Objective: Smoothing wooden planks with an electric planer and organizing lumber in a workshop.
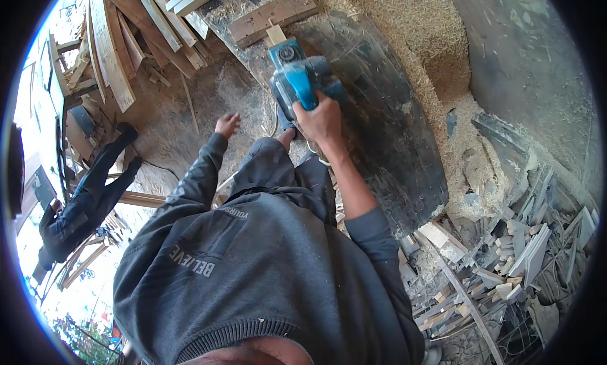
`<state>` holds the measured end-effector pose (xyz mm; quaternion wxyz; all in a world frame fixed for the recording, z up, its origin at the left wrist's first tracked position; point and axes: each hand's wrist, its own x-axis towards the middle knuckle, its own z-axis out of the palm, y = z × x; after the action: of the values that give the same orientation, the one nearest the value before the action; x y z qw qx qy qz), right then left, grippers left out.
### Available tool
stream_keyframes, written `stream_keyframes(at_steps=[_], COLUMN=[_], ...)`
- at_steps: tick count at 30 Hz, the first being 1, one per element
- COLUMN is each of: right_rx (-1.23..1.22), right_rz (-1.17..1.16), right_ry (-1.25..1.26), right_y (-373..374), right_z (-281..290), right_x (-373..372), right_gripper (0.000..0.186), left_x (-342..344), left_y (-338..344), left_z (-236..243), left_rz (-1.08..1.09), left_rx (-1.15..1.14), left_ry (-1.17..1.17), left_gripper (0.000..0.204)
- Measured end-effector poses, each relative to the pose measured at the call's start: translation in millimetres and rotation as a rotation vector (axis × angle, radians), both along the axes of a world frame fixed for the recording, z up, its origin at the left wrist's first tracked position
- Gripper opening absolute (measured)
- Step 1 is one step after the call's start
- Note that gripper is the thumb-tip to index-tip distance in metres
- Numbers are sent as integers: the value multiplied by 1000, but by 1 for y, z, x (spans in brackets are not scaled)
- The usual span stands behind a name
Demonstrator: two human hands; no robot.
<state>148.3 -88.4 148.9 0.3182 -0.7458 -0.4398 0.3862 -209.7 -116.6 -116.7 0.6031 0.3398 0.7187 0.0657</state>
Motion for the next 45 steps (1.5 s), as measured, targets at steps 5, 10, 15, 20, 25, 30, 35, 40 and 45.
stream_keyframes(at_steps=[5,10,15,20,25,30,35,40,45], right_rx=[5,-60,104,190,-39,-212,-189,-72,33], right_rz=[100,117,102,13,-140,-384,-424,-366,-220], right_ry=[37,-35,-60,99,50,-1,-81,-114,-50], right_y=[86,157,143,-5,-191,-338,-423,-429,-398], right_z=[-4,-4,-16,10,1,4,-21,-6,-12], right_x=[-22,-34,-24,37,129,181,199,163,124], right_gripper=[30,33,38,38,33,32,31,28,24], left_x=[-86,-104,-55,84,226,296,252,270,279], left_y=[-76,-76,-31,38,46,7,-29,-37,-6], left_z=[-10,5,11,56,107,117,75,109,131], left_rz=[326,353,242,357,192,-56,-114,-63,-30], left_rx=[-331,-294,-162,253,773,683,728,643,538], left_ry=[100,156,25,-344,83,212,202,449,544], left_gripper=[43,42,39,36,67,100,74,90,98])
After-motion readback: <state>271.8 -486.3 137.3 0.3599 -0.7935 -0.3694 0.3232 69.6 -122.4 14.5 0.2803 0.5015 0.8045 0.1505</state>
